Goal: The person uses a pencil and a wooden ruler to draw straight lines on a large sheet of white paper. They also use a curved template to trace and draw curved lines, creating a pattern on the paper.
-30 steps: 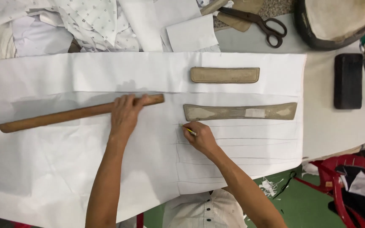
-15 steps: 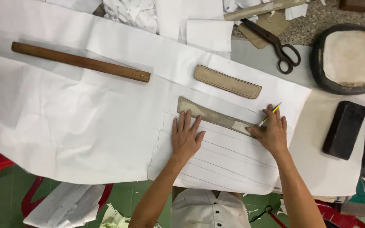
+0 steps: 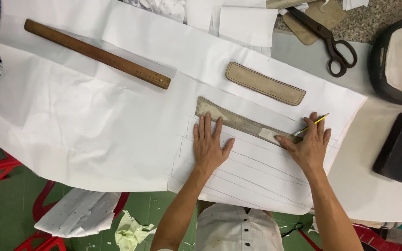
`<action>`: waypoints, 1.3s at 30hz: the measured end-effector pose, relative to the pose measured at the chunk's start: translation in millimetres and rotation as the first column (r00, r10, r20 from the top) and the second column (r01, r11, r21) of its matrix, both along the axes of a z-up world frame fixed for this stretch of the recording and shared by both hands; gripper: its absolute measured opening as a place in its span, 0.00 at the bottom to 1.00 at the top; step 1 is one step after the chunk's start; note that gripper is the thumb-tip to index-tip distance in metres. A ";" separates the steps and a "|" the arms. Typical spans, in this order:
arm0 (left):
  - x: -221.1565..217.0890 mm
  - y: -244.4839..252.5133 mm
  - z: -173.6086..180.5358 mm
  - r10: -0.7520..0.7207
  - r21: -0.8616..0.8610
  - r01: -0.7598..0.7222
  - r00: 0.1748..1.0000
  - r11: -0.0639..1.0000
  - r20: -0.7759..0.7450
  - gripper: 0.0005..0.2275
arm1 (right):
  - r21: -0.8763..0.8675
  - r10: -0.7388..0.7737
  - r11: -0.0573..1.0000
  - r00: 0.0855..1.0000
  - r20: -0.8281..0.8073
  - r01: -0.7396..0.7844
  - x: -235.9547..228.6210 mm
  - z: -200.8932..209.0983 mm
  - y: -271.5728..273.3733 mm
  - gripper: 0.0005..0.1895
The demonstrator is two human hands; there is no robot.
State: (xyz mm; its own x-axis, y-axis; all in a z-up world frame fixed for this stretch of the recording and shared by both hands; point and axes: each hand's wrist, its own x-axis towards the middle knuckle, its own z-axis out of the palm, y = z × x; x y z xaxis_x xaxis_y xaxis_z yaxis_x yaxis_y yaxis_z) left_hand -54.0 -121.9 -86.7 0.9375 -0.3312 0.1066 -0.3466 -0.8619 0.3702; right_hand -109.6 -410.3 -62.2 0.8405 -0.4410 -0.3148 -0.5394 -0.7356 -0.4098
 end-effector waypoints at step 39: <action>22.9 -26.7 -18.4 0.092 -0.009 -0.093 0.957 0.996 0.275 0.25 | 0.168 0.198 0.942 0.884 0.422 -0.291 17.4 26.6 -17.9 0.08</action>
